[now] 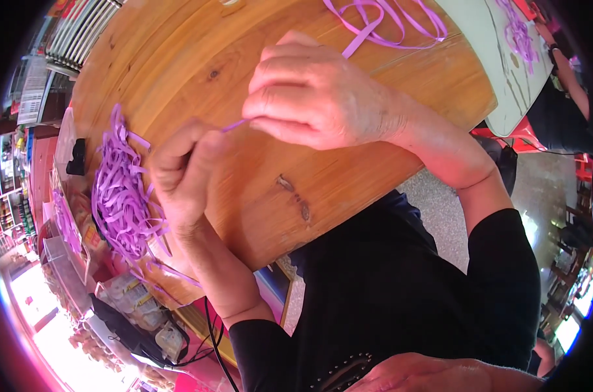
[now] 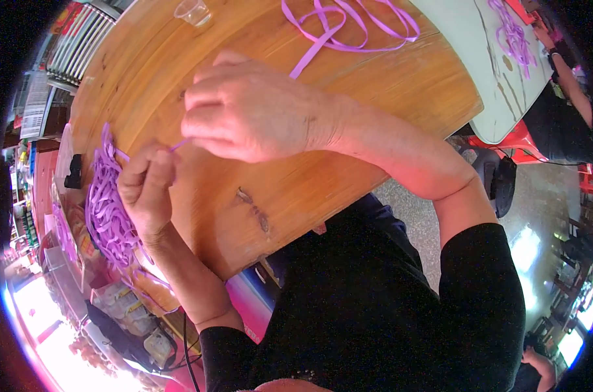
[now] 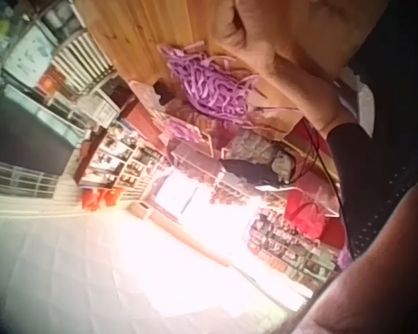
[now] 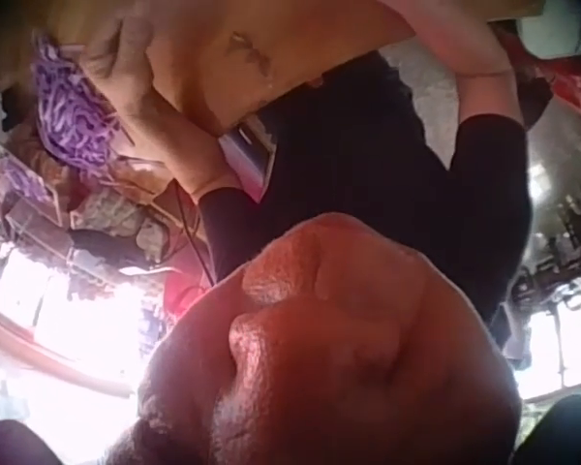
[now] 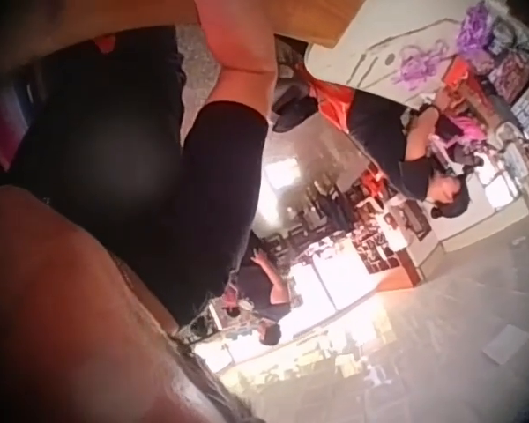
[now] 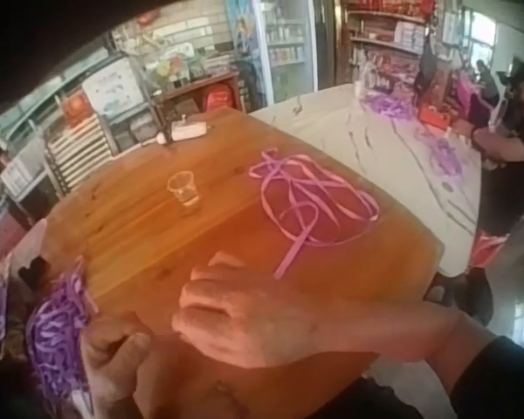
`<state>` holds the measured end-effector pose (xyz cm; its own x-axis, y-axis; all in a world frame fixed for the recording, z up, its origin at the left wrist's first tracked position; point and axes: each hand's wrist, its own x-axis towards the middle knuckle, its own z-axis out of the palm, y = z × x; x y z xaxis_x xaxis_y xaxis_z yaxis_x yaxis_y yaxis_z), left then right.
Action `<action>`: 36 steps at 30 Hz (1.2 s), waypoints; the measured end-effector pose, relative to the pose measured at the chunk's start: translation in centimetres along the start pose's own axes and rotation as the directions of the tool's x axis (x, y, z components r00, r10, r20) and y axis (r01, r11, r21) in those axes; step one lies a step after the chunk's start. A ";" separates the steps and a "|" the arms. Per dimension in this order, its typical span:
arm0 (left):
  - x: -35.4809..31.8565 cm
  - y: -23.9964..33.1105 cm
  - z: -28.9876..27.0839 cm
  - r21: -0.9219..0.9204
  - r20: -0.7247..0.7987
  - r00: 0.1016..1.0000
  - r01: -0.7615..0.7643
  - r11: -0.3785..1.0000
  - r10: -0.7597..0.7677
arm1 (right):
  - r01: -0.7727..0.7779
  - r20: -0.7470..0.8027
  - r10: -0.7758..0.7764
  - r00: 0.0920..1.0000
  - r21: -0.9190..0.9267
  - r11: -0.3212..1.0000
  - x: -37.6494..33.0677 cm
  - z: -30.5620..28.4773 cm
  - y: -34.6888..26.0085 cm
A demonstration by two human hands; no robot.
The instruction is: Tying knots in purple fabric strips to assemble components at a workbench.
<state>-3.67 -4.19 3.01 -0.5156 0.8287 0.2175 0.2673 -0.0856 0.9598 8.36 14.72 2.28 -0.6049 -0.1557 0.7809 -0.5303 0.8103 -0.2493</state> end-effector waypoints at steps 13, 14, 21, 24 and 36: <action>-0.3 -0.4 -7.3 -0.369 -0.570 0.820 -0.314 0.875 0.054 | -0.529 0.120 0.516 0.848 0.153 0.835 -4.0 -10.9 3.6; -0.3 -0.4 -7.9 -0.459 -0.553 0.833 -0.319 0.829 0.014 | -0.529 0.120 0.516 0.848 0.150 0.835 -4.8 -11.9 4.0; -1.0 -1.0 -10.2 -0.475 -0.598 0.801 -0.349 0.808 -0.006 | -0.621 -0.031 0.630 0.776 0.138 0.772 -8.9 -16.6 5.3; -0.8 -1.6 -10.3 -0.489 -0.592 0.805 -0.324 0.810 -0.035 | -0.679 -0.104 0.702 0.705 0.186 0.710 -9.5 -16.9 5.2; -0.9 -2.8 -11.5 -0.388 -0.643 0.765 -0.293 0.874 -0.029 | -0.708 -0.166 0.770 0.616 0.313 0.634 -11.9 -18.6 6.9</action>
<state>-13.34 -11.11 2.13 -0.9257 0.2810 0.2531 0.0690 -0.5325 0.8436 22.96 32.64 1.93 -0.6823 0.6220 0.3842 -0.0937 0.4467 -0.8897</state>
